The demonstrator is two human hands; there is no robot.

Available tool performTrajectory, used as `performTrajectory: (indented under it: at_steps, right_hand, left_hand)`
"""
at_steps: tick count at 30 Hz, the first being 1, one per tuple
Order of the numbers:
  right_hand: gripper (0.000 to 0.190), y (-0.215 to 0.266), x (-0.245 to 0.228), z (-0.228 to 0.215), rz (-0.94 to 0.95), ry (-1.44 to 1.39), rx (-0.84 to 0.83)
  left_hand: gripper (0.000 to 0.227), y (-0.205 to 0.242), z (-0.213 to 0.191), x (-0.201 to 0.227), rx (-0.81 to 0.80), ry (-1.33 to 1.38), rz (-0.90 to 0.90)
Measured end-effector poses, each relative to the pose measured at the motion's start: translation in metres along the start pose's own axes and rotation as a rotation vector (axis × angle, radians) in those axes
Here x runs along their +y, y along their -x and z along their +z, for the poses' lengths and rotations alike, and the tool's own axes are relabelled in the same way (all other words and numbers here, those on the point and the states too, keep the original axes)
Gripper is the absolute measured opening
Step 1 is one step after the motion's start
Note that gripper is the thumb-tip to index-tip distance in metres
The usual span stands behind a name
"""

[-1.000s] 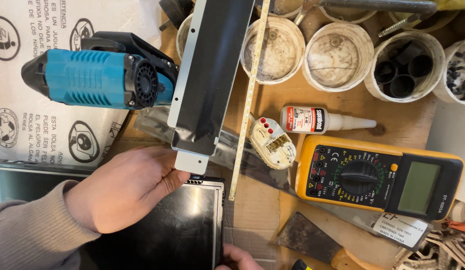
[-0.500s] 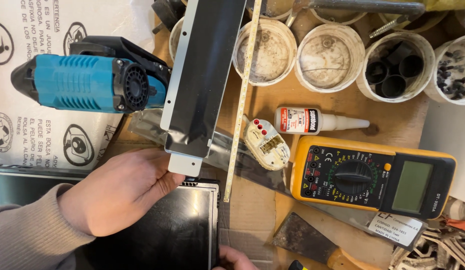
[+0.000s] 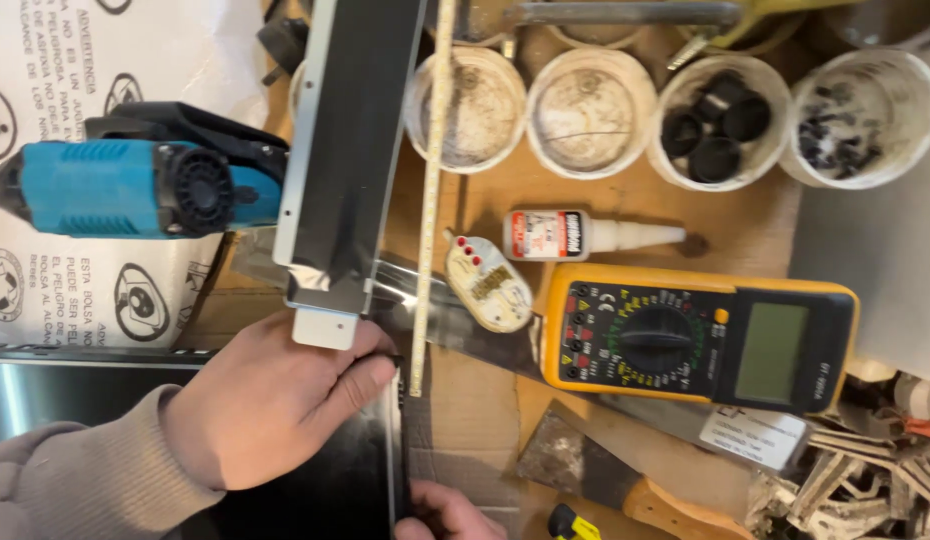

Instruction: The person uses a heat gun on the edge of a flat-screen TV and then uses their hands to pry and detach the plastic bezel from the screen. They work along the edges to remove the frame piece.

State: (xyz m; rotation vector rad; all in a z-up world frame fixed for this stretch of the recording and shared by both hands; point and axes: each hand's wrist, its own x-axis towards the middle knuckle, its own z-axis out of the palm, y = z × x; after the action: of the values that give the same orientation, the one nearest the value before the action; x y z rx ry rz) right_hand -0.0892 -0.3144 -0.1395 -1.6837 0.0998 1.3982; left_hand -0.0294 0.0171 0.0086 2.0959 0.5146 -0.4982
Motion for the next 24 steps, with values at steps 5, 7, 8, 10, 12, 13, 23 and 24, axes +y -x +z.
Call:
performTrajectory:
  at_steps: [5,7,8,10,12,13,23,24]
  right_hand:
    - [0.028,0.013,-0.069,0.000,-0.080,-0.069,-0.082]
    - [0.028,0.013,-0.091,-0.002,-0.060,-0.107,-0.110]
    - [0.027,0.014,-0.099,-0.002,-0.062,-0.102,-0.132]
    - [0.026,0.014,-0.111,-0.006,-0.072,-0.114,-0.149]
    - [0.026,0.014,-0.120,-0.011,-0.094,-0.108,-0.224]
    - [0.026,0.015,-0.123,-0.012,-0.091,-0.123,-0.220]
    - [0.025,0.016,-0.141,-0.018,-0.193,-0.119,-0.190]
    - [0.025,0.015,-0.144,-0.020,-0.171,-0.105,-0.199]
  left_hand:
    - [0.044,-0.003,0.007,0.007,-0.052,-0.138,-0.036]
    - [0.053,-0.004,0.009,0.004,-0.065,-0.149,-0.029]
    - [0.058,-0.007,0.008,0.006,-0.112,-0.128,-0.058]
    - [0.064,-0.015,0.007,0.011,-0.165,-0.123,-0.082]
    - [0.063,-0.021,0.007,0.016,-0.178,-0.013,0.012]
    - [0.063,-0.028,0.004,0.029,-0.191,-0.021,0.011]
    - [0.052,-0.042,0.005,0.039,-0.473,-0.116,-0.512]
    - [0.051,-0.042,0.005,0.039,-0.469,-0.095,-0.566]
